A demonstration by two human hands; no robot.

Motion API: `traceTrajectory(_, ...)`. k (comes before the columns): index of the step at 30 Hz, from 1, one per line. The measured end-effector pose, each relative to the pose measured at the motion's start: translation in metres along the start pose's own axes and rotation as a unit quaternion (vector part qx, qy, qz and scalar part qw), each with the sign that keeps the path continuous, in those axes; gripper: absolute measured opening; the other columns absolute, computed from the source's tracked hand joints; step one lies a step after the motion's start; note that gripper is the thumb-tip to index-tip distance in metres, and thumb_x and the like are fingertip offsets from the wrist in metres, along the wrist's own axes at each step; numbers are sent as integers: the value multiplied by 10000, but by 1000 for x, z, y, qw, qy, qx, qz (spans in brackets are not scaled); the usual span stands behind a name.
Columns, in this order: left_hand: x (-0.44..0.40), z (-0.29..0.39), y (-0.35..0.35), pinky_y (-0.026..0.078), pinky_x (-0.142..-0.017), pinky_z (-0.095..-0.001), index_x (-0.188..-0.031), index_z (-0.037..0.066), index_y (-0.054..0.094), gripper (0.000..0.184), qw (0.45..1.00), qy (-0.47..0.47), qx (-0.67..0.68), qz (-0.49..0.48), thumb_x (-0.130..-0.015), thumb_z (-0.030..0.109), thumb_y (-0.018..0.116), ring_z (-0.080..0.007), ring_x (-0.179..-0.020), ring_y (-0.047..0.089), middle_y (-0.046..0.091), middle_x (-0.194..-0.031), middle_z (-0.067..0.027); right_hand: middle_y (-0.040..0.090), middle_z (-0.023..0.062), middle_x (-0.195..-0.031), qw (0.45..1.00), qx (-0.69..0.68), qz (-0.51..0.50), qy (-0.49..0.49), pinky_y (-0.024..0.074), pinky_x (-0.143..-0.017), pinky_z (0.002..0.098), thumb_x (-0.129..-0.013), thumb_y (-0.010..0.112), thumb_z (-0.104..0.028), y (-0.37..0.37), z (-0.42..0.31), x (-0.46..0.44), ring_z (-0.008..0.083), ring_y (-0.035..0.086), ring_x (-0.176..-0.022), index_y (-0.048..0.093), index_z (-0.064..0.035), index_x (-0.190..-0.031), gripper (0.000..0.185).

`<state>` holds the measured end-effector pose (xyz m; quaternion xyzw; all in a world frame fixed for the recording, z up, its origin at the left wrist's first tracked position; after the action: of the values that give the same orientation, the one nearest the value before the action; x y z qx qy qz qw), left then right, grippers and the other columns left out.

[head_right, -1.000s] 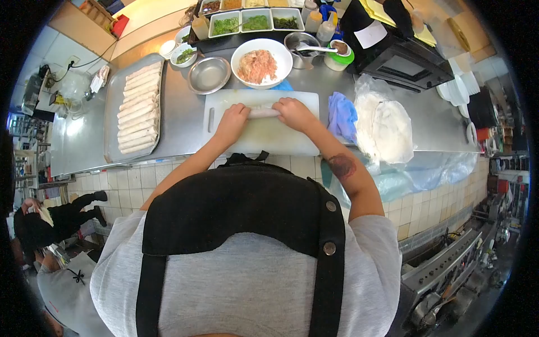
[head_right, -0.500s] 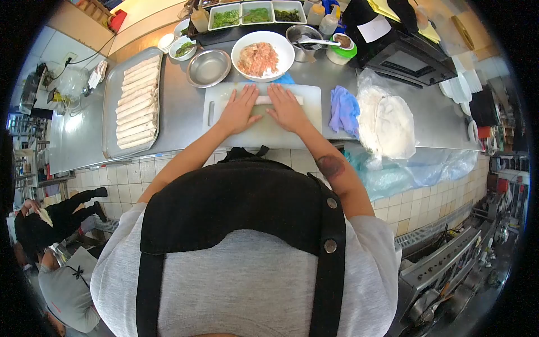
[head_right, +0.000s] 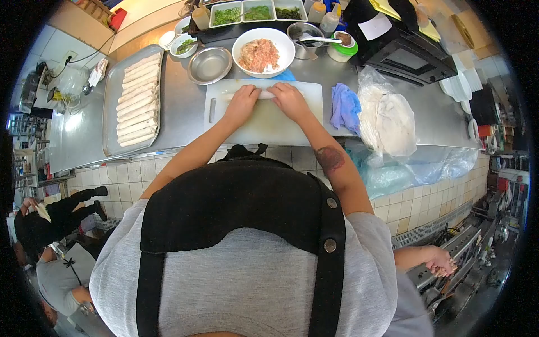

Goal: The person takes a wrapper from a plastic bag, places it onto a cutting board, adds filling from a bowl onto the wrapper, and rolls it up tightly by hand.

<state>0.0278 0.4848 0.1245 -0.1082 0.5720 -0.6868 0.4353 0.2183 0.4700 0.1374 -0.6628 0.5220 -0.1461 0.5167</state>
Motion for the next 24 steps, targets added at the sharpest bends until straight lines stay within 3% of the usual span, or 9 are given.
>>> traceTrajectory(7,20,9,-2,432,-842,-385,-1040,3,576,297,998,17,50,-20,-746,28,536,-298,-954,521,544,-993,-125,598,112,-976,997,-30,-74,-16,458,-833,400,-706,661,-45,-8,-10,12,312,566,-933,608,-53,-1015,313)
traceTrajectory(15,51,37,-14,420,-864,-378,-1020,0,559,251,997,31,70,8,-785,69,503,-291,-990,511,530,-1000,-125,583,102,-978,999,-23,-42,-6,448,-819,407,-695,675,-66,-9,-37,46,300,562,-925,597,-66,-1022,337)
traceTrajectory(18,49,36,-15,421,-879,-378,-1095,-6,558,343,997,21,67,-4,-756,38,537,-304,-995,511,536,-1037,-139,583,95,-968,999,-7,-32,-7,451,-816,399,-694,687,-86,-14,-38,50,290,566,-930,601,-74,-1012,329)
traceTrajectory(21,53,56,-28,424,-872,-372,-1118,-14,548,367,997,28,2,70,-764,78,575,-316,-1008,506,534,-1065,-140,589,89,-950,999,19,-31,16,463,-800,396,-698,696,-102,-17,-33,51,288,581,-918,619,-84,-996,308)
traceTrajectory(23,63,77,-31,449,-836,-368,-1132,-13,540,364,989,-86,84,89,-814,148,615,-296,-966,549,567,-1025,-138,594,88,-939,998,26,-47,42,473,-785,398,-700,701,-107,-17,-34,55,291,592,-903,632,-91,-987,295)
traceTrajectory(24,64,80,-25,449,-836,-368,-1132,-13,540,364,989,-85,84,88,-814,148,615,-296,-966,549,567,-1025,-138,616,96,-919,994,19,-77,76,483,-767,406,-701,705,-125,-20,-39,55,299,608,-879,646,-87,-966,274)
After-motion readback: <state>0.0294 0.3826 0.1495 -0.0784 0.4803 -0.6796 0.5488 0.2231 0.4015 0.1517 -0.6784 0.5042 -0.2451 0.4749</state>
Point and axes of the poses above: each hand's wrist, its own x-axis away from the middle knuckle, its own y-axis out of the palm, z = x × y, the point moved 1 cm from there along -x, towards the middle knuckle
